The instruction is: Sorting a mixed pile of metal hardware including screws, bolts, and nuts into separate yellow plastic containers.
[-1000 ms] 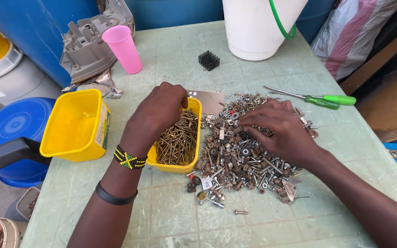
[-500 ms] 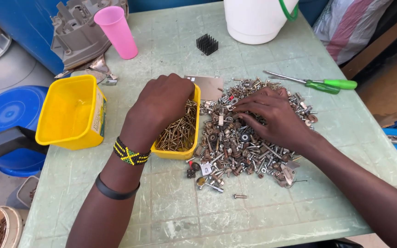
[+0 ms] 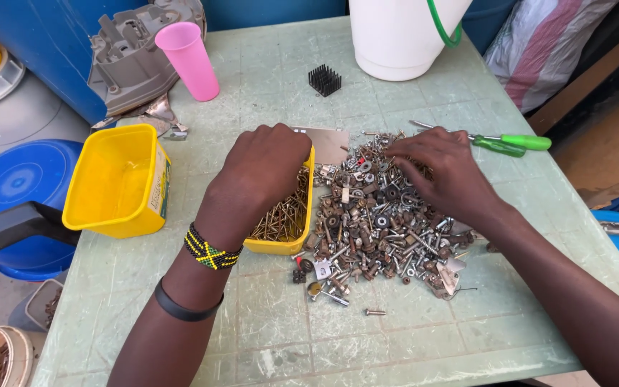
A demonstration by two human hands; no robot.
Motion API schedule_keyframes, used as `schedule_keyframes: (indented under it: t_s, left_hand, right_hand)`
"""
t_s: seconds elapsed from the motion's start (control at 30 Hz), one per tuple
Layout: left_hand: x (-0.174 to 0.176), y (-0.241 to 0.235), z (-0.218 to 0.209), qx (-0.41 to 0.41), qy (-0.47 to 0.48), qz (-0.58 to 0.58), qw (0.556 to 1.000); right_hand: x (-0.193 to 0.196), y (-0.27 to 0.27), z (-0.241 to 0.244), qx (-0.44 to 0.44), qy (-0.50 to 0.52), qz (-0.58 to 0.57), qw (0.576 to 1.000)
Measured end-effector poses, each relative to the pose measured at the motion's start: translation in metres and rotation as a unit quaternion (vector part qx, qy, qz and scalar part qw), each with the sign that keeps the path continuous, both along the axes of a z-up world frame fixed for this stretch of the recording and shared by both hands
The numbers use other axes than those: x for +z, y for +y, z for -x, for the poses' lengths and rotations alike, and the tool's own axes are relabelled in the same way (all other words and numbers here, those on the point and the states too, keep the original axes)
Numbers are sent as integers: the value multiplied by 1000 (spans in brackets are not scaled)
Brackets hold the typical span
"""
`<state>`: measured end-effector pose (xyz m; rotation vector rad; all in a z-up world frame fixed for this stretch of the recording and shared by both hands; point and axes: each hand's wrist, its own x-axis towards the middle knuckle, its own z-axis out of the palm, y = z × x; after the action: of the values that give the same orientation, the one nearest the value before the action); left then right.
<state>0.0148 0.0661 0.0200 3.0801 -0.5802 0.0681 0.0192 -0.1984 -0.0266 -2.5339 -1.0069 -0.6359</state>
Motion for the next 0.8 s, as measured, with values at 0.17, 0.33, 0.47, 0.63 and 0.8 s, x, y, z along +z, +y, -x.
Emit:
schedule_keyframes:
  t_s: [0.17,0.33,0.47,0.63,0.8]
  left_hand:
    - [3,-1,3,-3,3,9,1000]
    - [5,-2,8,-7,20,12,1000]
    - [8,0,11,-6,21,10,1000]
    - [11,0,13,-3,32,15,999]
    - [9,-4,11,-14,32,9,999]
  right_hand:
    - [-19,-41,-41,-75,38,4,996]
    - [-20,-47,-42,-85,98,3,992]
    - [-17,-36,-34,-90,88,49,991]
    - [-23,-25,-32,-110,61,96,987]
    - [-32,-20,-33,-131,69,90,985]
